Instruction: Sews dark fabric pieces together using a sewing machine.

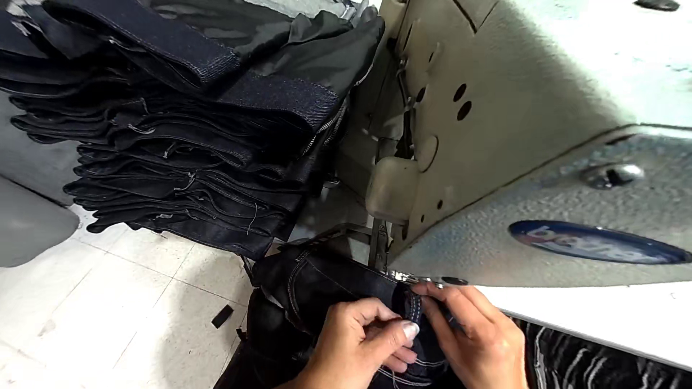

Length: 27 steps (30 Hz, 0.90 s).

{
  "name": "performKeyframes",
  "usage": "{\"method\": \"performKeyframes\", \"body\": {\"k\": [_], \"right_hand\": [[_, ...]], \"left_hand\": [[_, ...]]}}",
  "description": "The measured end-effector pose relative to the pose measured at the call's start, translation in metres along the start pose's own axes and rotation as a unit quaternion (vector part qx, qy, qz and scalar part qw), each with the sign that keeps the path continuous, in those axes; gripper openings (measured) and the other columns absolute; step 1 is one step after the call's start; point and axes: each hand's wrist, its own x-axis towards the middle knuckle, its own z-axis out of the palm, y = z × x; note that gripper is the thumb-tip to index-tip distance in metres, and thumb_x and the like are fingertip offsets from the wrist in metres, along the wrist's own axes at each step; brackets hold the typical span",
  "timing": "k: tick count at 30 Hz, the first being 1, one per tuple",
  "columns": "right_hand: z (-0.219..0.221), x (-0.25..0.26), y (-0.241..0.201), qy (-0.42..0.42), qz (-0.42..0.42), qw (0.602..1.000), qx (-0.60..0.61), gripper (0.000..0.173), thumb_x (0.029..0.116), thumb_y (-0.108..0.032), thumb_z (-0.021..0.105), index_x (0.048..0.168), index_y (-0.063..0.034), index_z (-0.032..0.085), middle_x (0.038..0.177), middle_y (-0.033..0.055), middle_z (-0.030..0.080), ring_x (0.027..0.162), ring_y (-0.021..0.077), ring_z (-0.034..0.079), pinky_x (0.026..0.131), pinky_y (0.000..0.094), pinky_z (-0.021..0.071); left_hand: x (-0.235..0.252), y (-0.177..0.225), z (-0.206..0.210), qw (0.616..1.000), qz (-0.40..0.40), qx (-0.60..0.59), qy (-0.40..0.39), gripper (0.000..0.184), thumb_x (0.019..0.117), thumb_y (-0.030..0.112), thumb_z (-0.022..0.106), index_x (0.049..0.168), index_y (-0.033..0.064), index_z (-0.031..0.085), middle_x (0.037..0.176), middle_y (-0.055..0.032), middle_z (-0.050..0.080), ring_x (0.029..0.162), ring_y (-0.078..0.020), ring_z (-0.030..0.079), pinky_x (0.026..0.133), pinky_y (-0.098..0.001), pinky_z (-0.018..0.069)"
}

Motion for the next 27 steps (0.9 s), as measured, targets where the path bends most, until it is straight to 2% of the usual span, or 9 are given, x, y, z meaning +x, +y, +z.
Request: {"method": "performKeyframes", "body": {"k": [5,8,9,11,14,17,20,23,27], "right_hand": [[-0.01,-0.003,-0.004,-0.076,-0.077,0.992,-0.066,0.025,0.0994,0.001,0.052,0.107,-0.009,0.073,0.098,0.0096,0.071,0.096,0.0191,0.067,0.087,0.0228,0.0525],[-0.013,-0.008,0.004,-0.096,-0.063,0.992,-0.043,0.031,0.0999,0.001,0.048,0.114,-0.0141,0.071,0.102,0.0103,0.066,0.1,0.0191,0.062,0.089,0.0221,0.0504],[-0.012,-0.009,0.007,-0.094,-0.058,0.993,-0.035,0.032,0.0998,0.0,0.047,0.116,-0.0164,0.07,0.102,0.0102,0.064,0.099,0.0188,0.062,0.087,0.022,0.0506],[-0.008,-0.01,0.012,-0.089,-0.052,0.994,-0.027,0.032,0.1011,-0.003,0.045,0.118,-0.0195,0.067,0.102,0.0095,0.062,0.098,0.0183,0.061,0.084,0.0229,0.0517],[-0.001,-0.01,0.02,-0.068,-0.032,0.997,0.019,0.024,0.1044,-0.013,0.048,0.113,-0.0229,0.068,0.1,0.0078,0.065,0.094,0.0145,0.065,0.079,0.0239,0.0546],[-0.005,-0.022,0.036,-0.079,0.062,0.98,0.169,0.025,0.1065,-0.032,0.053,0.115,-0.0166,0.071,0.099,0.0026,0.069,0.094,0.0019,0.065,0.086,0.0171,0.0533],[-0.002,-0.038,0.042,-0.064,0.15,0.974,0.158,0.041,0.1053,-0.046,0.051,0.105,-0.0076,0.065,0.083,0.0007,0.068,0.077,0.0029,0.063,0.073,0.024,0.0519],[0.0,-0.026,0.045,-0.015,0.142,0.984,0.106,0.044,0.1056,-0.044,0.05,0.087,-0.0092,0.068,0.073,0.0004,0.066,0.071,0.0031,0.06,0.071,0.0212,0.0469],[0.002,-0.013,0.058,-0.01,0.095,0.99,0.104,0.042,0.1049,-0.04,0.051,0.086,-0.0074,0.069,0.077,0.0034,0.069,0.081,-0.0017,0.064,0.077,0.0136,0.0494]], "left_hand": [[0.0,0.006,0.002,0.998,-0.055,-0.017,0.03,0.012,0.0964,-0.001,0.063,0.103,0.0013,0.053,0.084,-0.0082,0.074,0.071,-0.0199,0.077,0.067,-0.0353,0.0662],[0.0,0.001,-0.007,0.978,0.048,0.203,0.029,0.024,0.0948,0.009,0.07,0.11,-0.0009,0.054,0.068,-0.004,0.067,0.054,-0.0124,0.068,0.051,-0.0277,0.0587],[0.001,-0.009,-0.014,0.922,0.174,0.343,0.053,0.027,0.0934,0.02,0.073,0.107,-0.0011,0.063,0.062,-0.0019,0.062,0.049,-0.0094,0.061,0.047,-0.0236,0.053],[0.011,-0.022,-0.036,0.725,0.425,0.535,0.088,0.02,0.0987,0.035,0.067,0.101,0.0147,0.07,0.069,0.0028,0.058,0.063,-0.0107,0.055,0.062,-0.0232,0.0471],[0.031,-0.014,-0.055,0.588,0.539,0.604,-0.018,0.023,0.106,0.025,0.054,0.123,0.0223,0.069,0.123,0.0029,0.071,0.118,-0.0181,0.06,0.105,-0.0346,0.0409],[0.043,-0.012,-0.059,0.61,0.528,0.583,-0.095,0.028,0.1067,0.03,0.054,0.128,0.0176,0.068,0.13,-0.0005,0.07,0.121,-0.0198,0.062,0.103,-0.0326,0.0461],[0.04,-0.01,-0.056,0.638,0.501,0.577,-0.098,0.029,0.1055,0.031,0.057,0.128,0.017,0.068,0.13,-0.0006,0.069,0.118,-0.0198,0.062,0.101,-0.0315,0.047],[0.036,-0.011,-0.048,0.632,0.482,0.604,-0.063,0.031,0.1058,0.034,0.055,0.129,0.019,0.068,0.129,0.001,0.07,0.119,-0.0194,0.061,0.102,-0.0309,0.0467],[0.035,-0.007,-0.038,0.617,0.468,0.632,-0.024,0.03,0.1057,0.034,0.054,0.124,0.0186,0.072,0.123,0.0015,0.073,0.114,-0.0183,0.064,0.098,-0.029,0.0492]]}}
